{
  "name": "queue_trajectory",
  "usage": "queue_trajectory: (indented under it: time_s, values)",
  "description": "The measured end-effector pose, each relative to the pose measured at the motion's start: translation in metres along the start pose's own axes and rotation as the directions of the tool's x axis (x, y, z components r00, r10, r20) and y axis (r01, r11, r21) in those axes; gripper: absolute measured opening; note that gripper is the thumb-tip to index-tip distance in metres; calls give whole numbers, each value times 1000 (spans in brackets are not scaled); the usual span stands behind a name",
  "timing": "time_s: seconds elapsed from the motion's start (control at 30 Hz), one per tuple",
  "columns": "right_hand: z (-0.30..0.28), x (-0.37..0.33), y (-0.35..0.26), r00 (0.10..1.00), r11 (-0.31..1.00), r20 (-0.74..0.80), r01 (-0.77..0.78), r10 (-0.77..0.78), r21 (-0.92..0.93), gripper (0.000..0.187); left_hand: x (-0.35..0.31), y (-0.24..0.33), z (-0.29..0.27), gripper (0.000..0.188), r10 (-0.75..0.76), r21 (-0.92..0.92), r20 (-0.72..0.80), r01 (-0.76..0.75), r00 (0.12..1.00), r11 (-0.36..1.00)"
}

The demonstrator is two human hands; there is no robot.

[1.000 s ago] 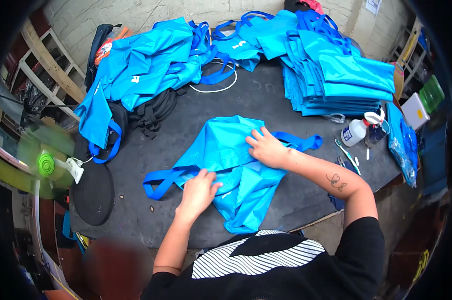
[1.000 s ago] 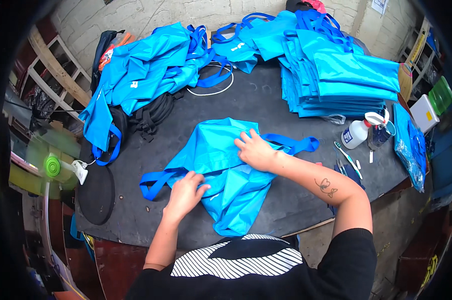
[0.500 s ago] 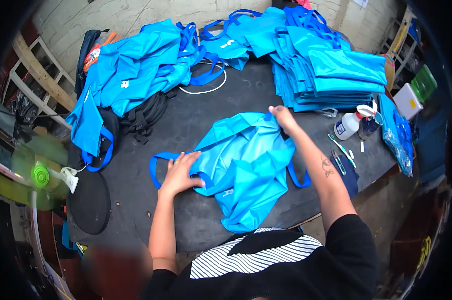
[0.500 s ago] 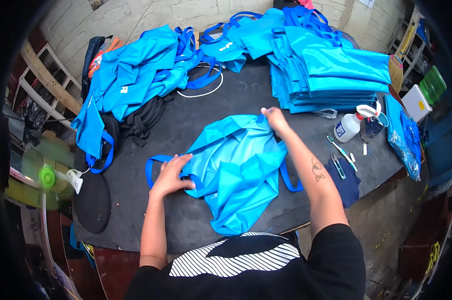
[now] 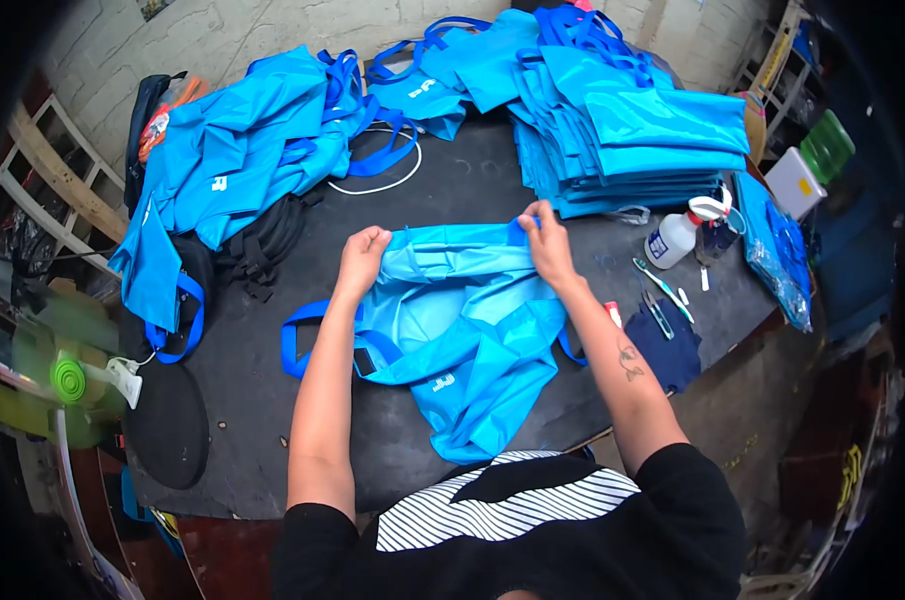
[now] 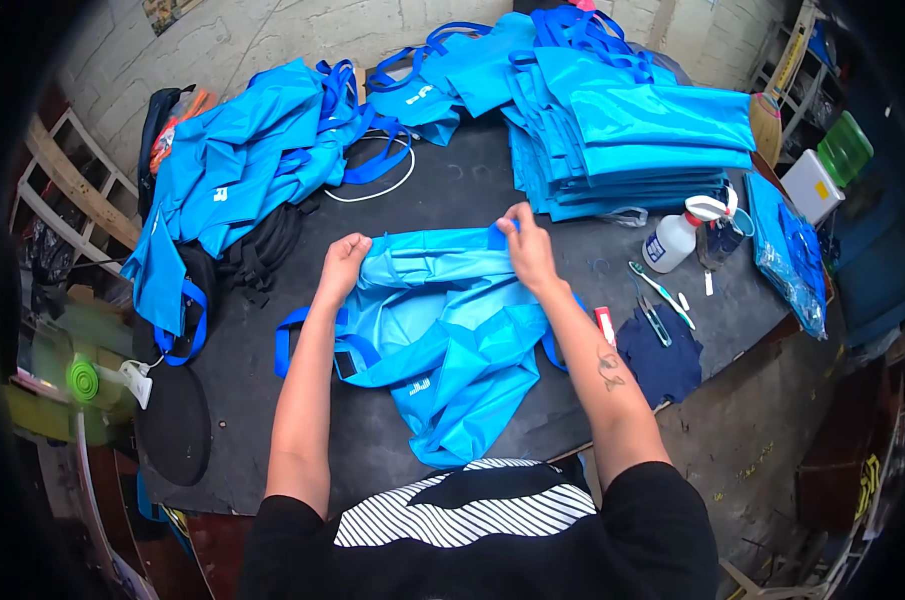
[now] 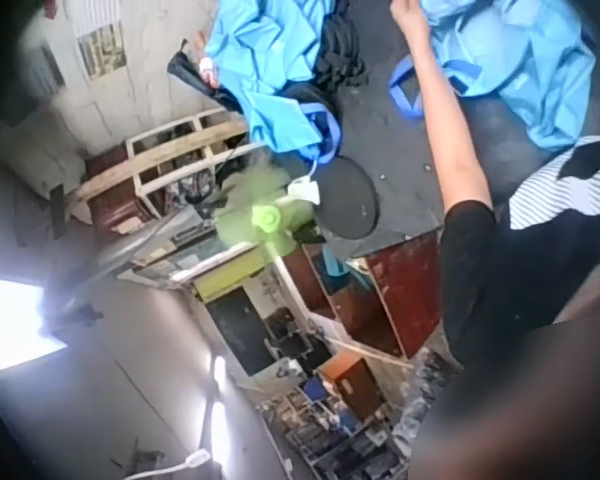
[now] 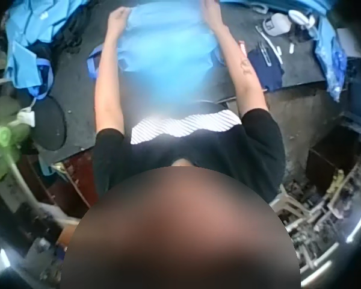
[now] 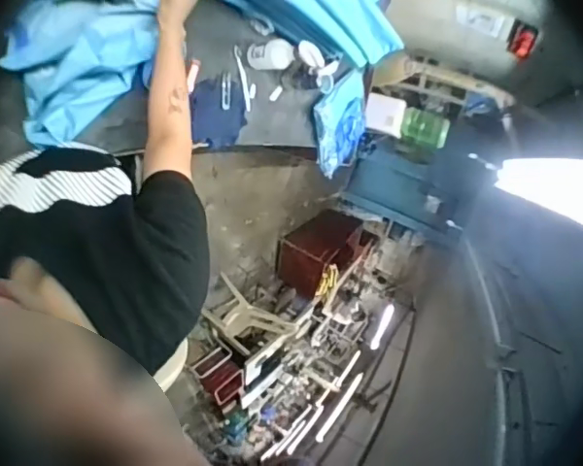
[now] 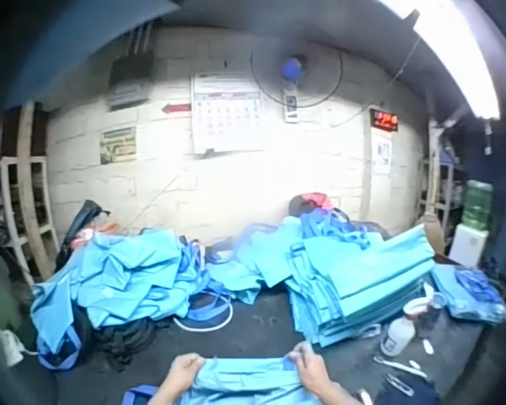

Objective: Folding and inspecting blue tote bags on a workbench.

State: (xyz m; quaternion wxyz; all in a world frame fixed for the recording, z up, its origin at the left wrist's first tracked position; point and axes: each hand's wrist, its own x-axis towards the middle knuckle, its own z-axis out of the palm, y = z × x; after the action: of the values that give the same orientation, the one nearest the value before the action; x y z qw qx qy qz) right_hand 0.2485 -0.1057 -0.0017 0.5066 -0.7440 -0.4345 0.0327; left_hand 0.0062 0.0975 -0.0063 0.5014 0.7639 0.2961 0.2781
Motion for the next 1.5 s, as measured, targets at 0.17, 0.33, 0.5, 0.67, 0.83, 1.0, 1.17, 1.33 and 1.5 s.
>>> queue_trajectory:
  time_s: [0.17,0.33,0.5,0.67,0.83,1.0,1.17,1.33,1.5]
  values:
    - [-14,-14,27,986,986,14,163,-164,44,42,-11,-6,6,23,128,107,-54,-122,990,987]
    - [-103,-48,1,954,999,-298,-34,22,-35,23,-25,26,-14,24,144,121,15,-144,990,982]
    - [-160,-99,34,947,881,-284,-259,151,-395,11,-31,46,-15,24,183,-30,-354,-207,917,978]
    - [-170,-130,48,917,776,-292,-389,273,-496,10,-29,68,2,22,145,-182,-452,-250,880,951]
    - [-159,-130,87,827,392,-513,-561,230,-729,23,-36,68,-7,26,145,-164,-412,-230,899,959]
    - [-184,-126,107,862,476,-391,-504,321,-721,28,-38,66,-10,39,-95,-230,-207,46,974,972]
    - [-152,-83,52,905,947,-369,-283,210,-154,20,-33,62,5,52,-211,-162,57,217,976,963]
    - [-53,-53,-51,983,983,-28,179,-180,-42,31,-30,76,51,27,68,68,-185,-56,980,996]
    - [-9,-43,-112,983,994,165,87,-75,-67,22,-46,93,72,29,177,201,-270,-124,946,972]
